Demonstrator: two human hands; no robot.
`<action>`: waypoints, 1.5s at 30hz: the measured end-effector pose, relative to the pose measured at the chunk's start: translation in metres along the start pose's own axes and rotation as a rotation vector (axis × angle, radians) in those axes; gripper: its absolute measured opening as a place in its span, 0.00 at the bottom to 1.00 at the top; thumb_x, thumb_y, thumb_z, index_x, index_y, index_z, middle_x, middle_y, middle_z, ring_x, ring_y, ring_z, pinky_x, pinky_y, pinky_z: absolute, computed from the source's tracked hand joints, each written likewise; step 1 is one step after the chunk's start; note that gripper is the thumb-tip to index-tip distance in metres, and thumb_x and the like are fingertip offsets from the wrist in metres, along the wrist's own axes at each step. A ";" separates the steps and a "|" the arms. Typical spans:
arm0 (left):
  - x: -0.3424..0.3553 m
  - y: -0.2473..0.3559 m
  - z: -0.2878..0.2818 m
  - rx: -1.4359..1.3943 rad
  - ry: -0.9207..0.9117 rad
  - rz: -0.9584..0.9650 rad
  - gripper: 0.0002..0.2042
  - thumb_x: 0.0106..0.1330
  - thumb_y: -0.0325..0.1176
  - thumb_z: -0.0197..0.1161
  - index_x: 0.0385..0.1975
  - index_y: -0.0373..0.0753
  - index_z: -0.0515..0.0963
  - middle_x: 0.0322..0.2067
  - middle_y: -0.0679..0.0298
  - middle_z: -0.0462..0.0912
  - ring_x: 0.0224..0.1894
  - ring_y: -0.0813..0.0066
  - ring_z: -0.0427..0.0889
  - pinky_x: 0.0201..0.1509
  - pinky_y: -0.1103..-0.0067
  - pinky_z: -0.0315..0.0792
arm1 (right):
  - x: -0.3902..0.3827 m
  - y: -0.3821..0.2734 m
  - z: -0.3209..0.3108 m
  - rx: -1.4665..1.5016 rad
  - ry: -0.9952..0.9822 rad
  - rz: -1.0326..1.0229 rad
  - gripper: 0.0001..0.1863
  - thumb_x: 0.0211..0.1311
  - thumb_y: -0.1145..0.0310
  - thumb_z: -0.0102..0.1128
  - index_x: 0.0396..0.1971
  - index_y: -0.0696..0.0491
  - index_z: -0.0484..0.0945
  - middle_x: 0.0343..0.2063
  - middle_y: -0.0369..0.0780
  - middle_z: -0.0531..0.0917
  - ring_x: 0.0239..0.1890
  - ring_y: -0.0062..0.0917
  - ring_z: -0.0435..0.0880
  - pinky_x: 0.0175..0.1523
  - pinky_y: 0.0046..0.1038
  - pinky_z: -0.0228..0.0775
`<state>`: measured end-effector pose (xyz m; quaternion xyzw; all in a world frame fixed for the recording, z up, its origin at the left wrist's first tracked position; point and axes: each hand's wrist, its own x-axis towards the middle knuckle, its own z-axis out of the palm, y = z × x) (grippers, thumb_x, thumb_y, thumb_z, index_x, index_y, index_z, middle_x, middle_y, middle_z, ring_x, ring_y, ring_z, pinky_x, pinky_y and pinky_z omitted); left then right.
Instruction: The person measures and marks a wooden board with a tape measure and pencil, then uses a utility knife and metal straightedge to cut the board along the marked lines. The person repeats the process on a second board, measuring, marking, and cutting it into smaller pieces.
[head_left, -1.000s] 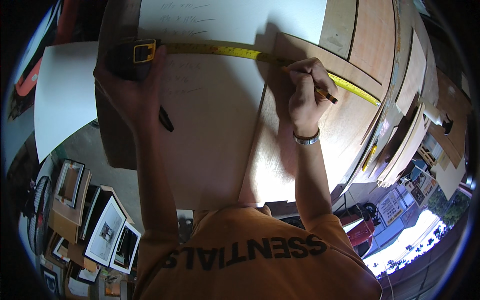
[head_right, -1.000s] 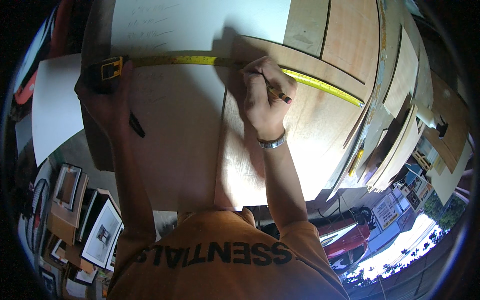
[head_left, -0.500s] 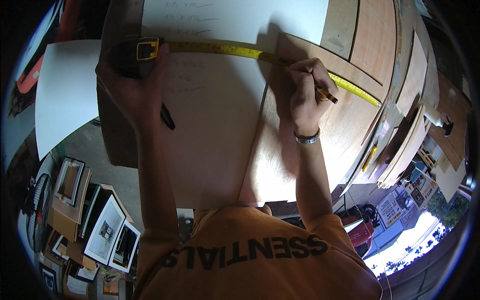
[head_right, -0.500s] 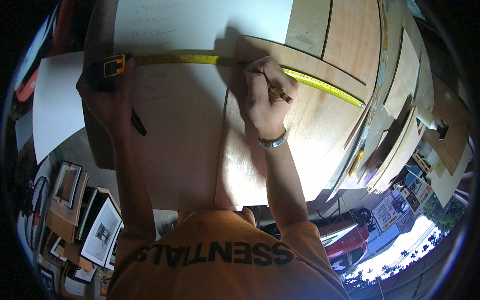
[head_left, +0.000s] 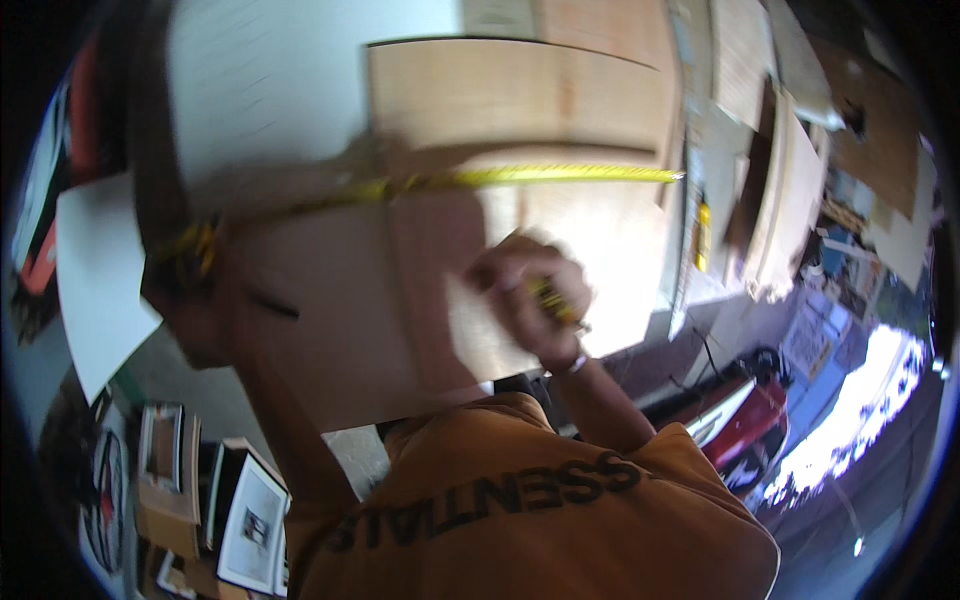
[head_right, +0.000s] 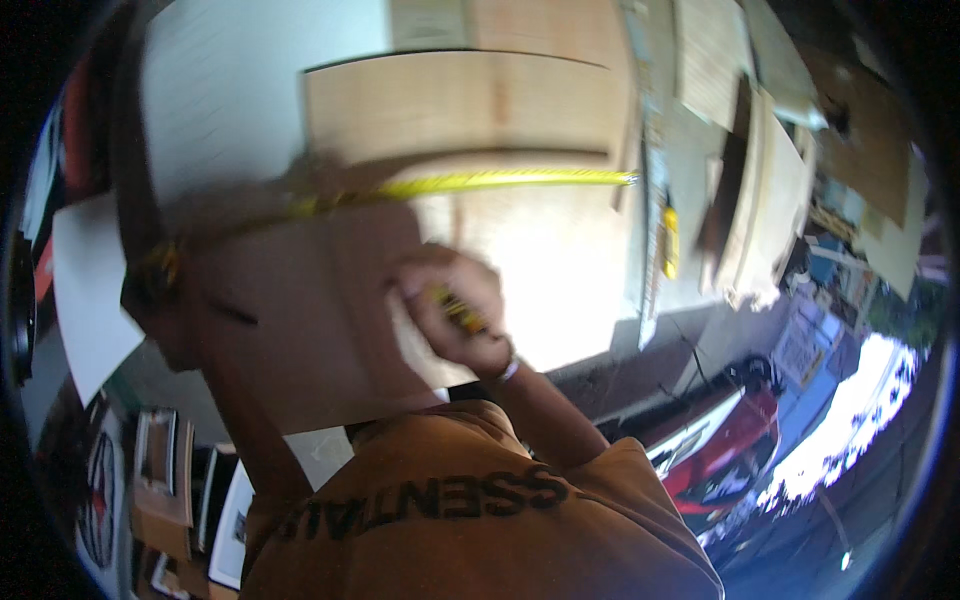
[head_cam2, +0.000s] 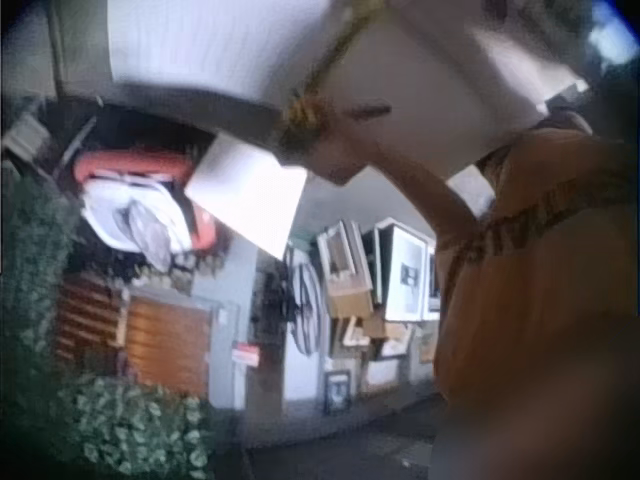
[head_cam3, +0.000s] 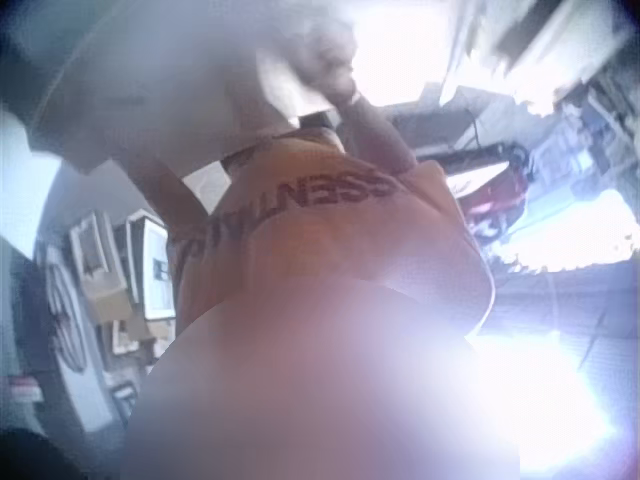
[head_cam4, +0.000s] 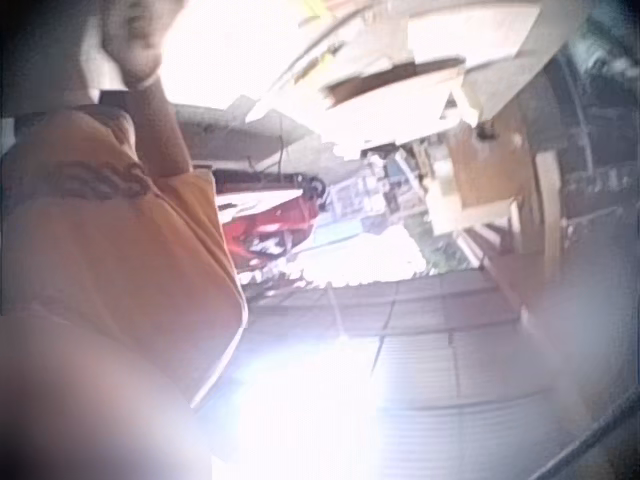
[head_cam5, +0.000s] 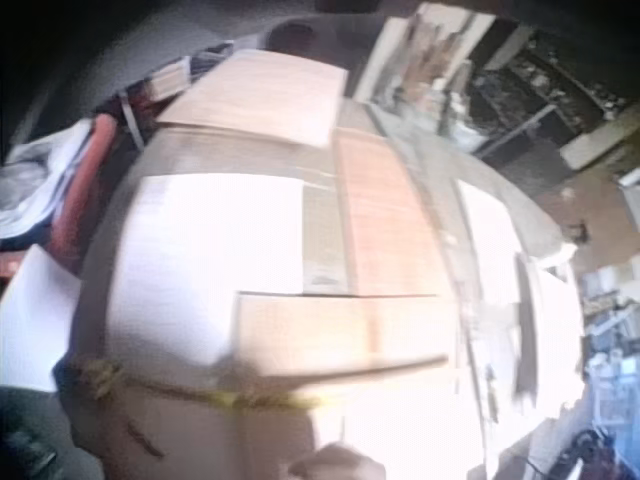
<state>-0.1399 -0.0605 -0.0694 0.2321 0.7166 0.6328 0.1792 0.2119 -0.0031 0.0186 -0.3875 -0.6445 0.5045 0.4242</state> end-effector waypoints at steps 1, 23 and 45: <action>-0.024 0.008 -0.018 0.160 -0.016 0.088 0.35 0.47 0.37 0.86 0.52 0.32 0.71 0.52 0.55 0.77 0.52 0.60 0.80 0.59 0.67 0.79 | -0.021 -0.008 -0.003 -0.030 -0.020 0.050 0.10 0.60 0.83 0.61 0.41 0.57 0.77 0.34 0.44 0.86 0.34 0.29 0.87 0.39 0.28 0.78; -0.120 0.020 -0.076 0.763 0.047 0.351 0.35 0.49 0.40 0.86 0.52 0.32 0.72 0.47 0.54 0.77 0.51 0.63 0.78 0.58 0.68 0.74 | -0.086 0.012 0.051 -0.181 0.113 0.151 0.03 0.52 0.82 0.55 0.27 0.61 0.77 0.20 0.42 0.77 0.22 0.32 0.77 0.30 0.28 0.68; -0.121 0.018 -0.078 0.708 -0.025 0.328 0.36 0.54 0.41 0.83 0.57 0.34 0.69 0.50 0.56 0.75 0.54 0.64 0.79 0.58 0.68 0.78 | -0.078 0.023 0.070 -0.264 0.085 0.049 0.06 0.51 0.83 0.53 0.24 0.63 0.81 0.20 0.38 0.79 0.21 0.17 0.73 0.28 0.21 0.62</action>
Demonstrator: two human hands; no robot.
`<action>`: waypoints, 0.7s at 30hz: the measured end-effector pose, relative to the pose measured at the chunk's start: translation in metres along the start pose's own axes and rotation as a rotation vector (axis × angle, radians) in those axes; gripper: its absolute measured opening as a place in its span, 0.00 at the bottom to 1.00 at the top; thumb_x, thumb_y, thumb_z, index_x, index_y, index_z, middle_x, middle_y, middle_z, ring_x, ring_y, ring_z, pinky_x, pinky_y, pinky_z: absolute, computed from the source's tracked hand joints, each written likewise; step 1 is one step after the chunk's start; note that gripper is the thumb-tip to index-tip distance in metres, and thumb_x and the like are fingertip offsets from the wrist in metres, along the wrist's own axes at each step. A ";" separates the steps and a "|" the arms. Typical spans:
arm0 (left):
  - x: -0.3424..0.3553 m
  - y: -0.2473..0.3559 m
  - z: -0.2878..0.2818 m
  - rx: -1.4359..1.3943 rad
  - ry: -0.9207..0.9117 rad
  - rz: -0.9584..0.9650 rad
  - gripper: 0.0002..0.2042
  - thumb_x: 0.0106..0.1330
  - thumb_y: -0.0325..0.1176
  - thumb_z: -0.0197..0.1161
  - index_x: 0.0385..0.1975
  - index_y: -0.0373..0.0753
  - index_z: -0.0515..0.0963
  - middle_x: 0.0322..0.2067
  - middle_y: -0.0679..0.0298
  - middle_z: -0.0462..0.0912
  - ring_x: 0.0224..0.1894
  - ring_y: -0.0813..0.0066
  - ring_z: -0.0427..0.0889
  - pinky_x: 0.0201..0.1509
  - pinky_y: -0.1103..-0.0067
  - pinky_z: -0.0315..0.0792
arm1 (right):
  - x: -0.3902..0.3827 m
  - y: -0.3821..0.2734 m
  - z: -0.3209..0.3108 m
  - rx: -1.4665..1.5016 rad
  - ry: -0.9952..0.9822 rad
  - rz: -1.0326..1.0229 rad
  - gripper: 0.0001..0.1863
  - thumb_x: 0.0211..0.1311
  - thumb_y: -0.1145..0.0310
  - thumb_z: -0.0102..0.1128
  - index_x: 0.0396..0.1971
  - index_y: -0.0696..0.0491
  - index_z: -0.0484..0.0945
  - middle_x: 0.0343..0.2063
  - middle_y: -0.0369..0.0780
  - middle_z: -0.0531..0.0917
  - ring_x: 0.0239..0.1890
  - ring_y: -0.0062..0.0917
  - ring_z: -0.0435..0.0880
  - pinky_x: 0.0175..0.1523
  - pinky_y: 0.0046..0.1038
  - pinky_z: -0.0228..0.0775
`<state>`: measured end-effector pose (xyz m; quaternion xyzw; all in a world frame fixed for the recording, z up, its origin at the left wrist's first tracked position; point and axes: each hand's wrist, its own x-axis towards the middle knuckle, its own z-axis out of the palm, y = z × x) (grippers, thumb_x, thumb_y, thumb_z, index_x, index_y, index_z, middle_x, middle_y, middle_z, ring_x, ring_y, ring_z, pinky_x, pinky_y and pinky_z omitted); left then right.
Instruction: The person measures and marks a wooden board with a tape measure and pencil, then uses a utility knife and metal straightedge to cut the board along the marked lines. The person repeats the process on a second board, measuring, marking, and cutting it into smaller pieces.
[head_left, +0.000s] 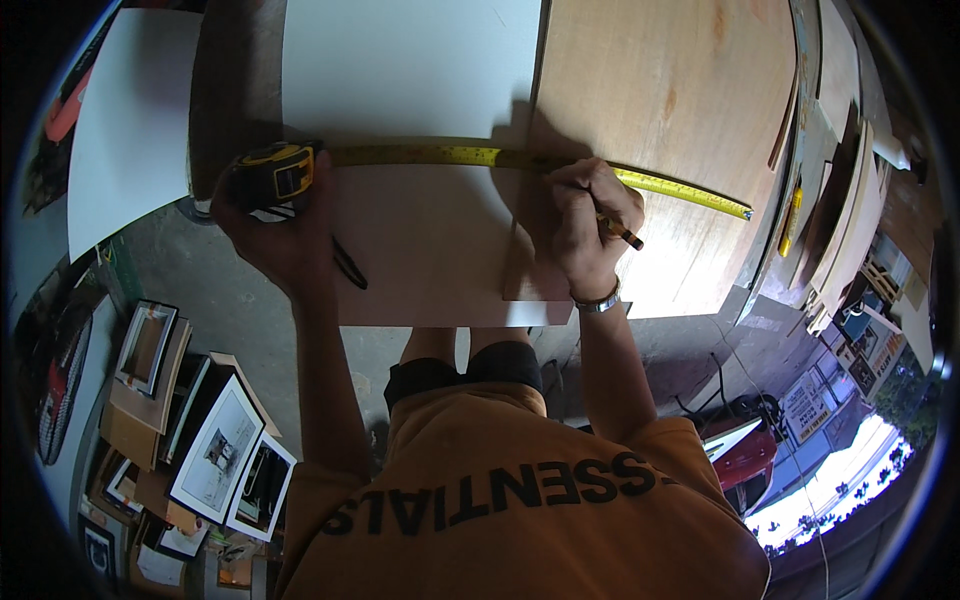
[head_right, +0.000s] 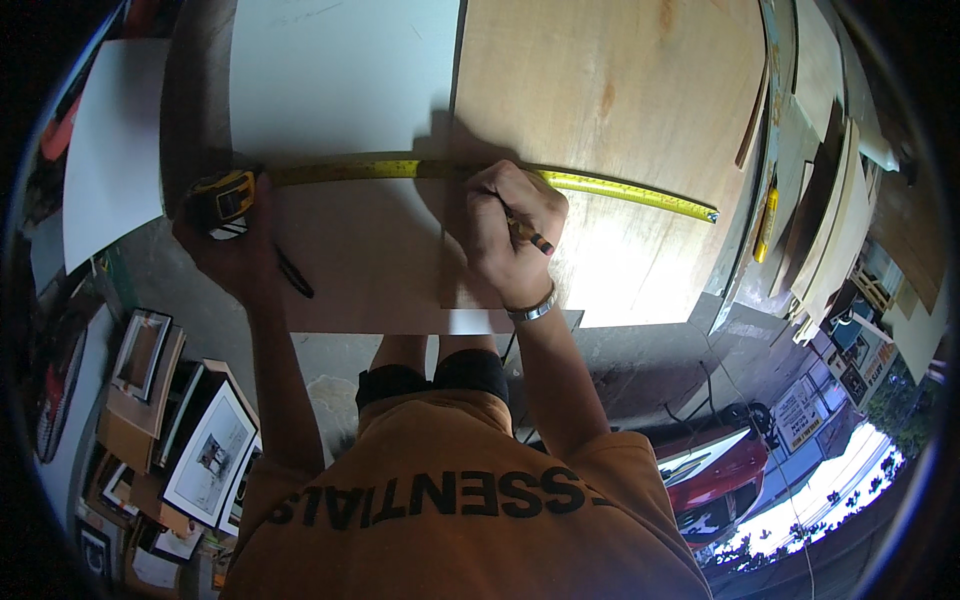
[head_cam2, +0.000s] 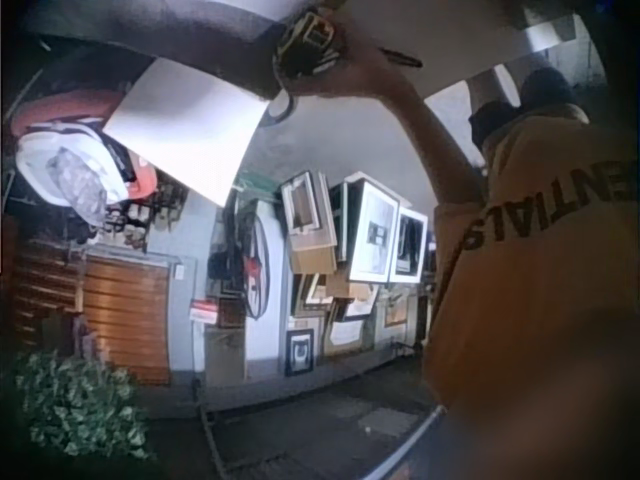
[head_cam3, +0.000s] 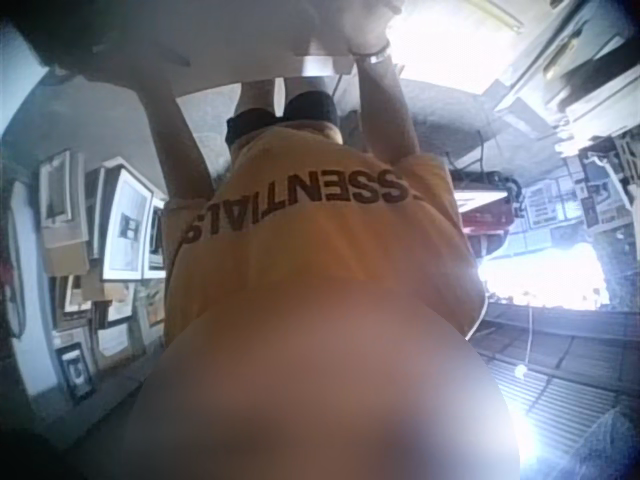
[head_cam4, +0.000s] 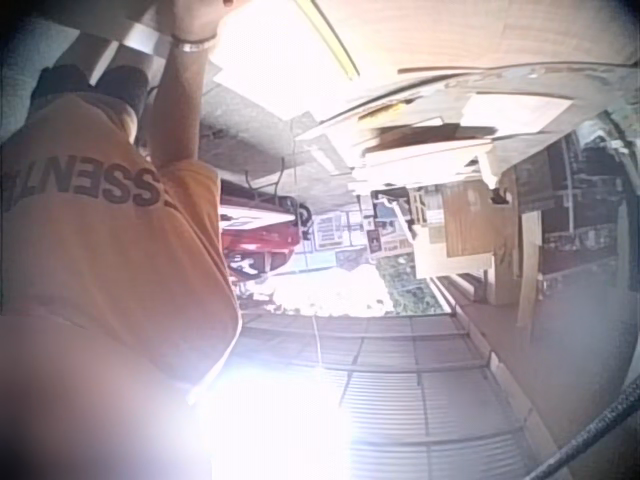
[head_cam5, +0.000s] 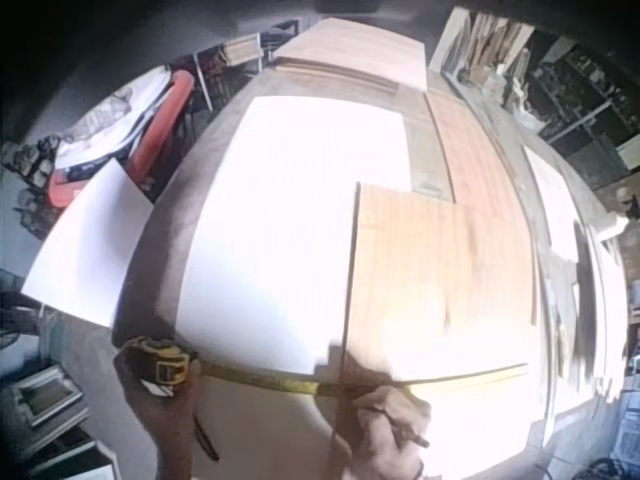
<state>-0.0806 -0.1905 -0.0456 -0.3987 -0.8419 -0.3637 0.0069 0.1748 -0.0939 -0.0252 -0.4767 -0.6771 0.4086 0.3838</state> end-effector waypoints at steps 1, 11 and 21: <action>0.000 0.001 0.000 -0.002 -0.001 0.002 0.36 0.54 0.41 0.83 0.57 0.34 0.69 0.50 0.55 0.75 0.54 0.64 0.79 0.59 0.68 0.78 | 0.000 0.000 0.000 -0.006 0.001 0.000 0.06 0.51 0.83 0.53 0.24 0.63 0.81 0.20 0.38 0.79 0.21 0.17 0.73 0.29 0.21 0.62; -0.005 -0.001 0.001 0.041 -0.017 -0.064 0.39 0.52 0.42 0.83 0.59 0.33 0.68 0.52 0.52 0.75 0.57 0.60 0.76 0.63 0.64 0.72 | -0.003 0.000 -0.006 -0.026 -0.037 0.056 0.04 0.54 0.80 0.54 0.23 0.63 0.76 0.21 0.45 0.79 0.23 0.33 0.78 0.31 0.28 0.68; -0.006 0.007 0.004 -0.083 -0.051 -0.164 0.39 0.50 0.37 0.83 0.60 0.37 0.66 0.53 0.55 0.70 0.57 0.57 0.73 0.59 0.64 0.72 | 0.001 -0.002 -0.008 -0.013 -0.027 0.037 0.04 0.53 0.77 0.55 0.23 0.59 0.77 0.18 0.44 0.76 0.21 0.35 0.76 0.30 0.31 0.66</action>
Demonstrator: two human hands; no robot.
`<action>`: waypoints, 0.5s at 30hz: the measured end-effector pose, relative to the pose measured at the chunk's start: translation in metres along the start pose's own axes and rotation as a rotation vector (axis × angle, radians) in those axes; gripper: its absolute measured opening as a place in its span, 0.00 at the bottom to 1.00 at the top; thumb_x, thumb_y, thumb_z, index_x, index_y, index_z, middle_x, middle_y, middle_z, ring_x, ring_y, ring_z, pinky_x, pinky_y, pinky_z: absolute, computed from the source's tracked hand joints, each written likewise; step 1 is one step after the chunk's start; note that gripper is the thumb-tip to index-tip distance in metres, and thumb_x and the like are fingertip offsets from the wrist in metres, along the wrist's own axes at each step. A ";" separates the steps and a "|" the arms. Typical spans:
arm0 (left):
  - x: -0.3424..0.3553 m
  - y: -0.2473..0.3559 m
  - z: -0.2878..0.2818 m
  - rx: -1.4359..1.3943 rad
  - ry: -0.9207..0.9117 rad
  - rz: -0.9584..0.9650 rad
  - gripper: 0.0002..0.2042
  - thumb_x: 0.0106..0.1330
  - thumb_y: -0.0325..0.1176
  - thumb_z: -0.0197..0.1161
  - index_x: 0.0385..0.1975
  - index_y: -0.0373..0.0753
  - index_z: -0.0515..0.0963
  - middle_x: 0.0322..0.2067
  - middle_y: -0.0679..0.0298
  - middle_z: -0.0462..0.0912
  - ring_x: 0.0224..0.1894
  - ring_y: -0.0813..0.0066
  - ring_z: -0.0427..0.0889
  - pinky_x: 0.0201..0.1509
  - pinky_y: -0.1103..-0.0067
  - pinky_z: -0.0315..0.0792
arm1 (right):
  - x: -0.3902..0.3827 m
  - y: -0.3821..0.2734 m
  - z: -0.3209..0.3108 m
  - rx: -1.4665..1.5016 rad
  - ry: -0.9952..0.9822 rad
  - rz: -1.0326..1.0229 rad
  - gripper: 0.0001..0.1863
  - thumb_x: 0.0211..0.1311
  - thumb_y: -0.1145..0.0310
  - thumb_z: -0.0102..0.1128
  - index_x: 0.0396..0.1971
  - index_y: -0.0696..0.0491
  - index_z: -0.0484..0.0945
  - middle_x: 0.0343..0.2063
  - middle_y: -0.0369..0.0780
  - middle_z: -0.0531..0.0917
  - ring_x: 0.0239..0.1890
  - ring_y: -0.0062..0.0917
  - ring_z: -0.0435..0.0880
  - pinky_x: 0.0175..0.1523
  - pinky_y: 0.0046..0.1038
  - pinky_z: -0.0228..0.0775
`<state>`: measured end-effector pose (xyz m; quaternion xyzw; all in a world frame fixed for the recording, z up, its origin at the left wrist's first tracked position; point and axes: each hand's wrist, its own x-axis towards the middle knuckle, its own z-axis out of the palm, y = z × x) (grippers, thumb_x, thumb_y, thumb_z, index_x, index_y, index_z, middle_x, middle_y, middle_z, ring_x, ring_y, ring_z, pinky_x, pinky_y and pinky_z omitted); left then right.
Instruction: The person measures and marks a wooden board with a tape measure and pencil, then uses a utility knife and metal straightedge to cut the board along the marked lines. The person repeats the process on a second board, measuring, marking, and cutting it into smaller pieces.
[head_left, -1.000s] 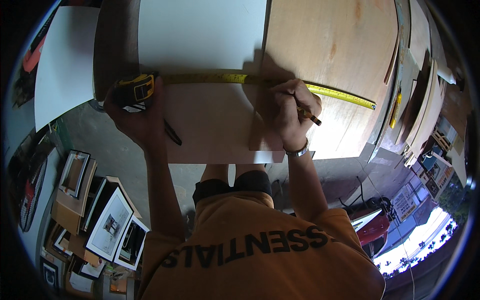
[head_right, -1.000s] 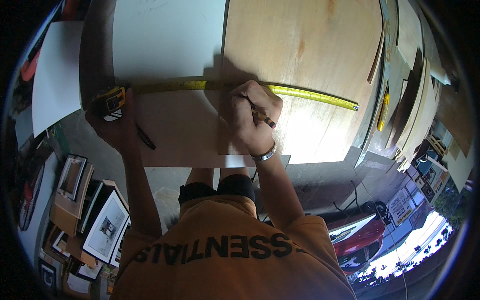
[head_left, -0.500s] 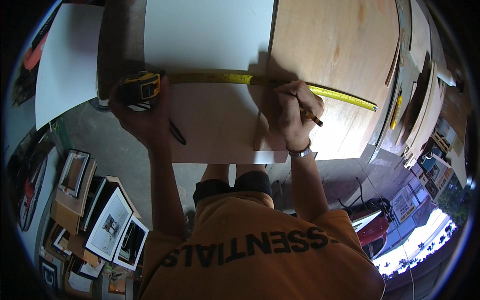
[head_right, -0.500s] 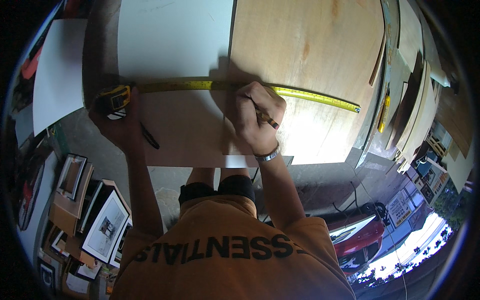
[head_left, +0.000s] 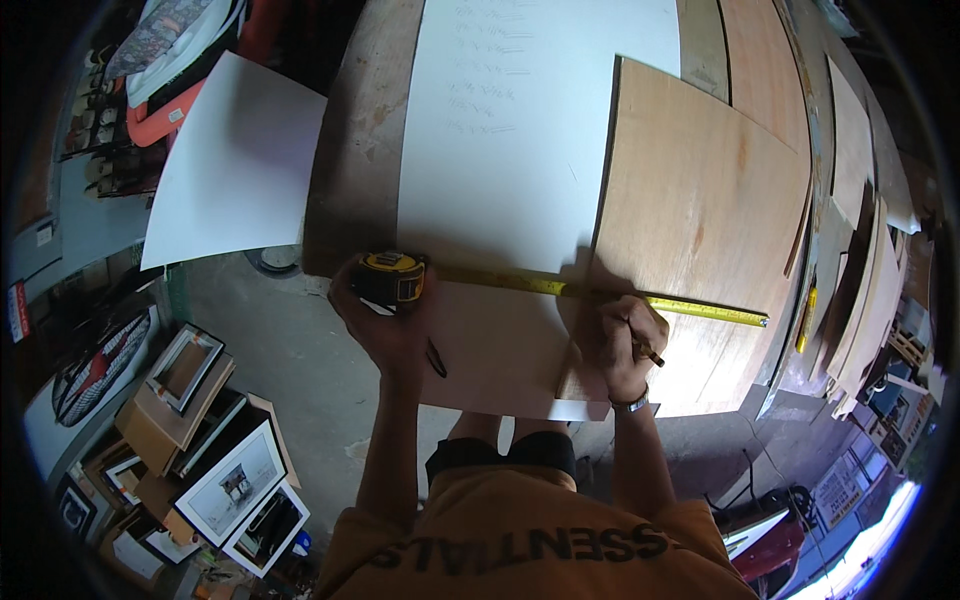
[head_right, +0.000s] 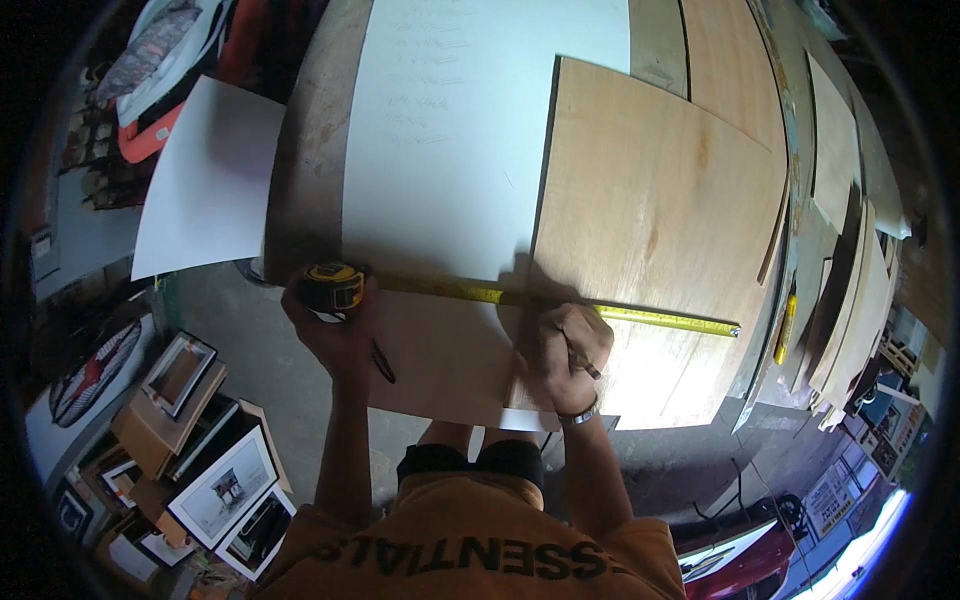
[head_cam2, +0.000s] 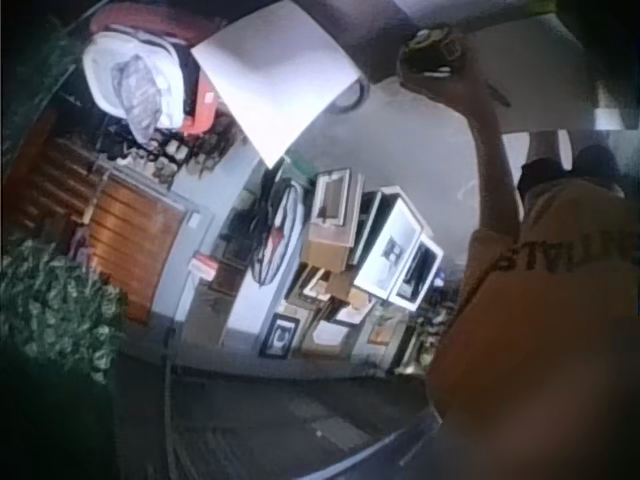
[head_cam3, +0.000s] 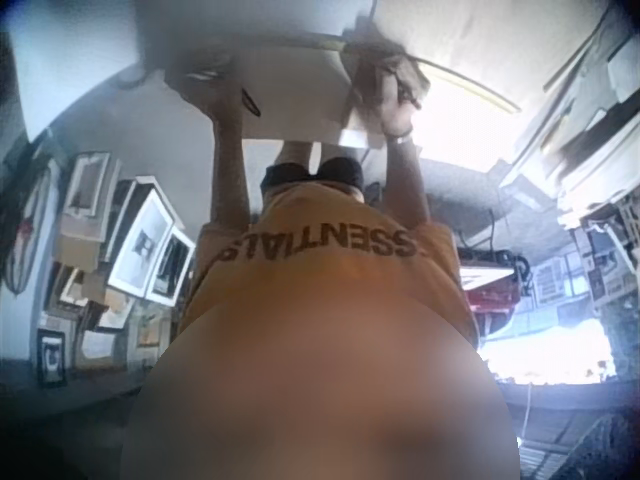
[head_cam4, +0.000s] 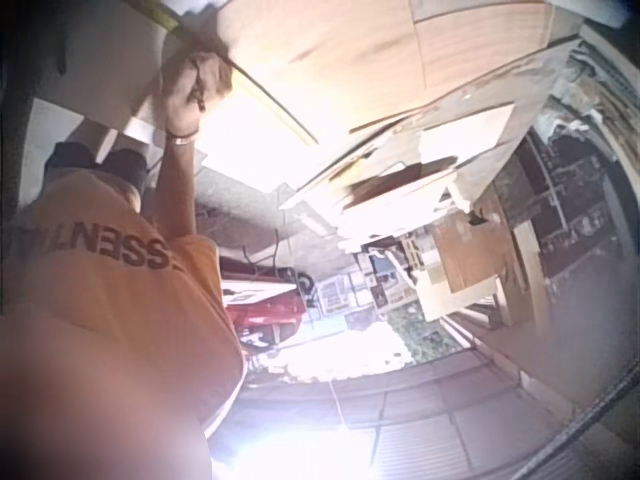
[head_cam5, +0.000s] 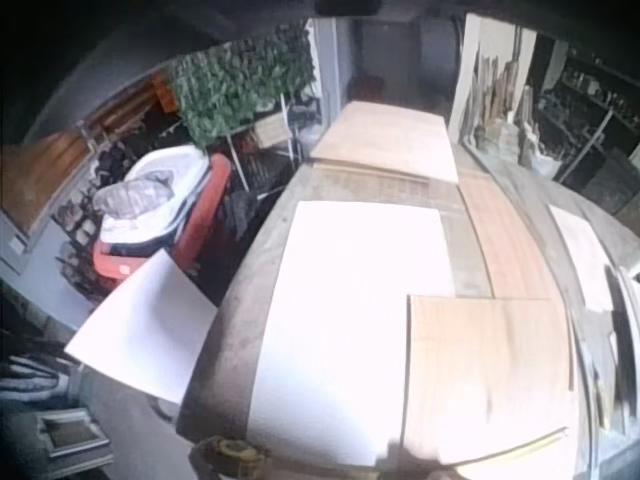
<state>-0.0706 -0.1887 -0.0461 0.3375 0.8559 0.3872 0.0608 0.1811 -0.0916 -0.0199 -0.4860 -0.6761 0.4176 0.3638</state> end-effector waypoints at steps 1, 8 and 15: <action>0.000 0.001 0.000 0.012 0.002 0.012 0.39 0.50 0.37 0.83 0.60 0.37 0.66 0.53 0.55 0.70 0.57 0.57 0.73 0.60 0.64 0.72 | 0.000 0.000 0.000 -0.005 0.005 -0.006 0.02 0.52 0.79 0.55 0.23 0.60 0.76 0.18 0.43 0.75 0.21 0.35 0.76 0.30 0.31 0.66; -0.002 0.000 -0.001 0.001 -0.016 0.019 0.39 0.51 0.35 0.83 0.61 0.39 0.65 0.53 0.55 0.68 0.57 0.58 0.72 0.60 0.63 0.71 | -0.003 0.009 -0.005 -0.031 -0.028 -0.010 0.03 0.51 0.78 0.55 0.24 0.60 0.78 0.19 0.43 0.77 0.23 0.34 0.77 0.31 0.30 0.67; 0.000 0.001 -0.002 0.003 -0.014 0.027 0.40 0.51 0.38 0.83 0.62 0.39 0.64 0.54 0.56 0.67 0.59 0.58 0.71 0.61 0.64 0.70 | -0.007 0.013 -0.013 0.050 0.021 0.062 0.05 0.52 0.77 0.57 0.29 0.60 0.81 0.24 0.41 0.81 0.26 0.26 0.79 0.34 0.26 0.69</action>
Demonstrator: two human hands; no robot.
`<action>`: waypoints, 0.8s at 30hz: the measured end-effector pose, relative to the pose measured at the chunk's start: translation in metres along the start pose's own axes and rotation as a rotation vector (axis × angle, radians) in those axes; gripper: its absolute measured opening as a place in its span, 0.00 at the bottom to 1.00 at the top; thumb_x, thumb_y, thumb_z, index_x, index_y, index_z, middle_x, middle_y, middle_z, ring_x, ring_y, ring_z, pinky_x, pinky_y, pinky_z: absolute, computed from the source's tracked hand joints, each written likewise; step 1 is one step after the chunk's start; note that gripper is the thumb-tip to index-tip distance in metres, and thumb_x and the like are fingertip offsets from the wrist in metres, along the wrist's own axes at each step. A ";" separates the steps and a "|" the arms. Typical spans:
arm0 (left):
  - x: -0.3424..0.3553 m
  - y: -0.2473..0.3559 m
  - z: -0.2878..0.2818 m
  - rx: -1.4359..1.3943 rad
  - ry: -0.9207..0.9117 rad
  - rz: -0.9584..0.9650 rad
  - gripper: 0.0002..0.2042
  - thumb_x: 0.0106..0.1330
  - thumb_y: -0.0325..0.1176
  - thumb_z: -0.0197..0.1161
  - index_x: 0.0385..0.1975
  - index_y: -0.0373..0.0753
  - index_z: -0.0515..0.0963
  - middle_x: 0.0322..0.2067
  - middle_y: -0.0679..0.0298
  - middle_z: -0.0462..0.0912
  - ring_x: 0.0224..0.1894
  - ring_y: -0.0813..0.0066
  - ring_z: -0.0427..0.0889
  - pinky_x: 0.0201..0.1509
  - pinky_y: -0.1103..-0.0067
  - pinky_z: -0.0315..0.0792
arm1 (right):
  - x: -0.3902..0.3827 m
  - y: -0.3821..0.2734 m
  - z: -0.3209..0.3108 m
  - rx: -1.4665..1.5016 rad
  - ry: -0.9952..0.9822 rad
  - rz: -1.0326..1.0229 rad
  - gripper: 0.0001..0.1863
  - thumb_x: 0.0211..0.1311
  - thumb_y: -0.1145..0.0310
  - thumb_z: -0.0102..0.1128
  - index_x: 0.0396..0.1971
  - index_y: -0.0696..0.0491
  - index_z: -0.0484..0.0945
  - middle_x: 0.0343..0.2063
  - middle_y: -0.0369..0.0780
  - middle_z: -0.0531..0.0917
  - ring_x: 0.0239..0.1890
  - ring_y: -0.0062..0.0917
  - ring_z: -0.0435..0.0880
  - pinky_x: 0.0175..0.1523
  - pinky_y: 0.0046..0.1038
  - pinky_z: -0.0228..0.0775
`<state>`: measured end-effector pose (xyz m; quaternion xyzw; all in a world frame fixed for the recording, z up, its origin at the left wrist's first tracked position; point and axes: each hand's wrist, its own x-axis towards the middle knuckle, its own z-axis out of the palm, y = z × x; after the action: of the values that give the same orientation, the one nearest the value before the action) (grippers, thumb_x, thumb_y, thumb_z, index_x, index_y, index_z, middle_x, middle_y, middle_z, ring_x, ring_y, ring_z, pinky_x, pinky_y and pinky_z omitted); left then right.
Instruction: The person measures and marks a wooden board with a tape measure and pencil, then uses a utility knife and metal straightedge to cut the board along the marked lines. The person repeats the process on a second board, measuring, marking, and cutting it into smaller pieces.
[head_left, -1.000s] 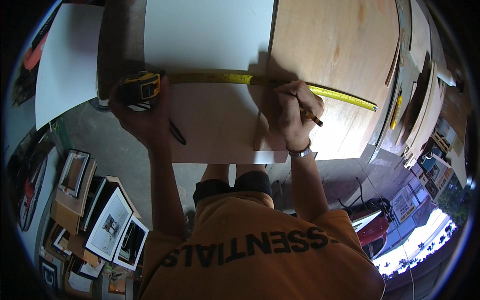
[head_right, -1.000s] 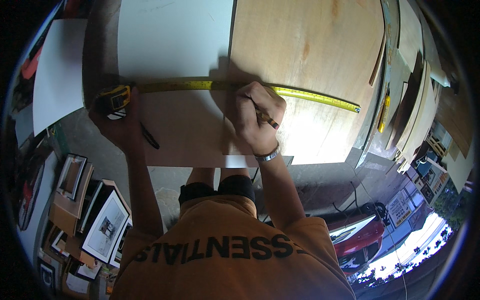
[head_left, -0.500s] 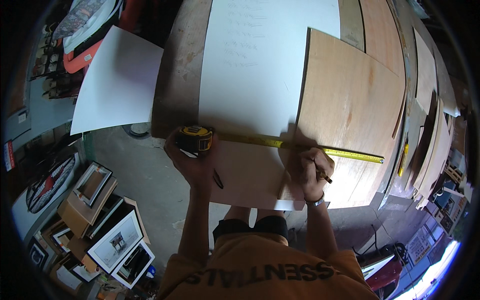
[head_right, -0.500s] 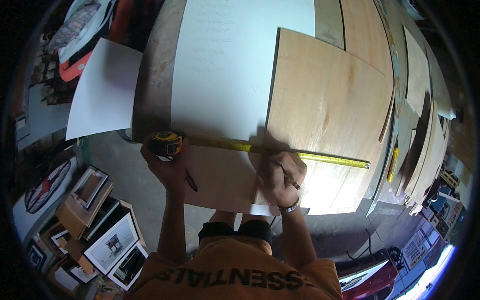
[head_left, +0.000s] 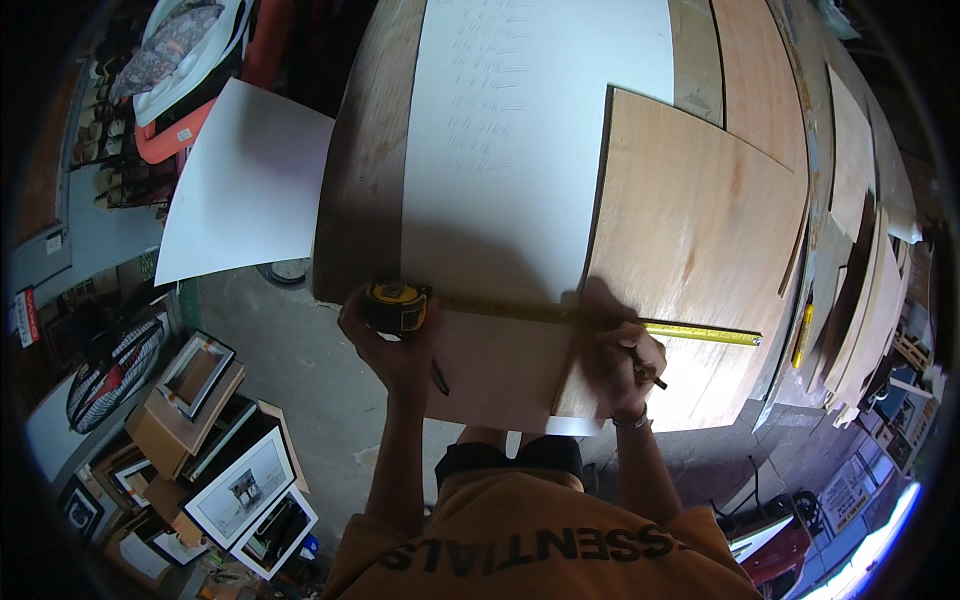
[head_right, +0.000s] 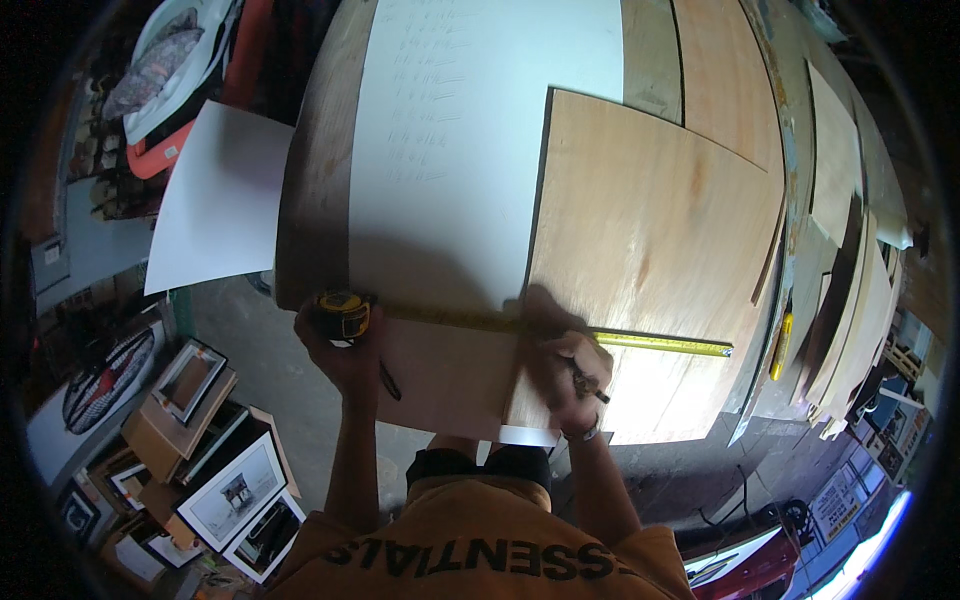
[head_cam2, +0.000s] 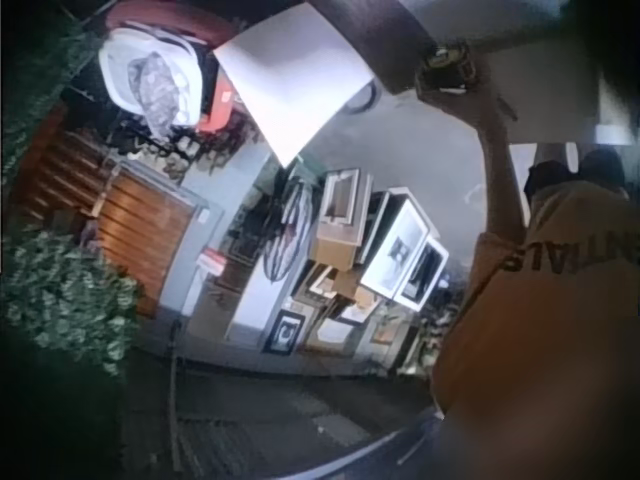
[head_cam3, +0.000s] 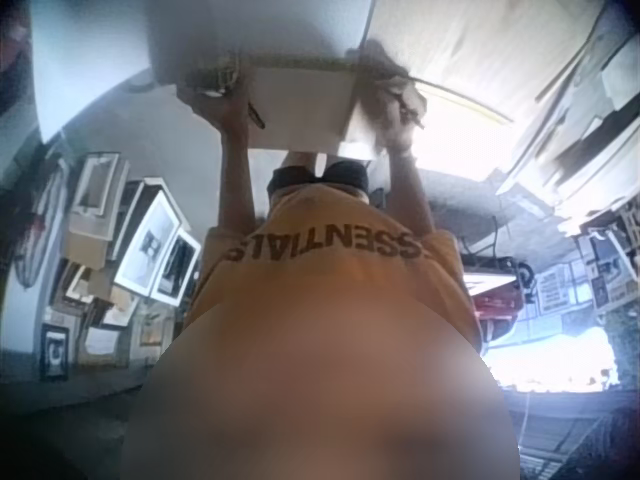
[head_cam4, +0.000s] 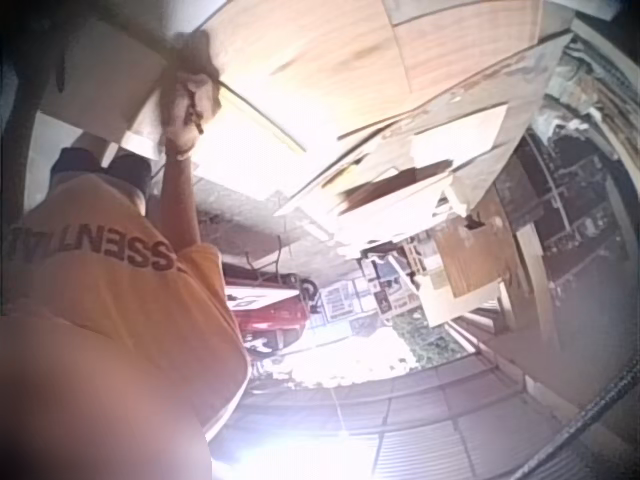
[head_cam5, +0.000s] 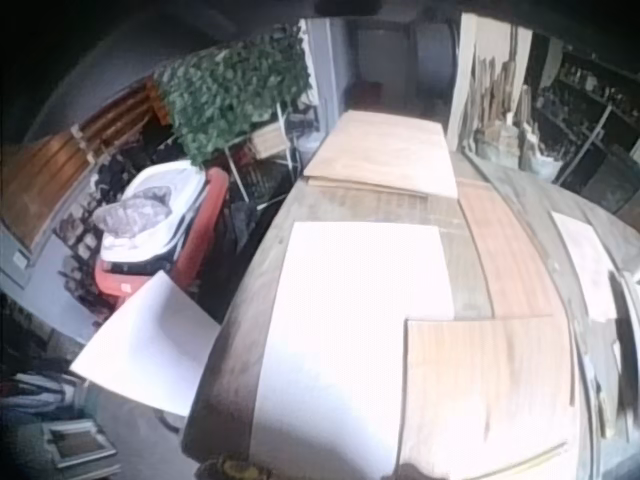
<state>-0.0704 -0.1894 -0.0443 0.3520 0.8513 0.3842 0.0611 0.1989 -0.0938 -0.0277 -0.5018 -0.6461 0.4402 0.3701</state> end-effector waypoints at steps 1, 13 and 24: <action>0.000 0.001 0.000 0.005 -0.004 -0.009 0.41 0.50 0.38 0.83 0.62 0.39 0.65 0.54 0.56 0.68 0.59 0.58 0.71 0.61 0.64 0.70 | 0.000 -0.001 0.000 0.075 -0.004 0.053 0.04 0.53 0.78 0.57 0.28 0.60 0.80 0.23 0.39 0.80 0.26 0.23 0.76 0.34 0.25 0.67; 0.019 0.030 -0.007 0.024 0.031 -0.107 0.38 0.45 0.39 0.85 0.56 0.38 0.70 0.49 0.57 0.76 0.52 0.59 0.79 0.59 0.64 0.74 | 0.120 -0.153 -0.159 0.241 0.490 -0.315 0.23 0.81 0.56 0.37 0.43 0.60 0.76 0.29 0.38 0.73 0.36 0.26 0.73 0.53 0.28 0.64; 0.057 -0.011 -0.025 0.182 0.282 0.000 0.30 0.50 0.40 0.83 0.49 0.35 0.75 0.44 0.57 0.80 0.47 0.62 0.81 0.53 0.69 0.77 | 0.403 -0.085 -0.144 0.148 0.069 0.224 0.18 0.77 0.57 0.53 0.54 0.54 0.77 0.43 0.40 0.86 0.16 0.08 0.56 0.22 0.15 0.50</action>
<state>-0.1284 -0.1730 -0.0247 0.2986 0.8828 0.3511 -0.0913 0.2140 0.3184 0.1155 -0.5570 -0.5388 0.5075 0.3767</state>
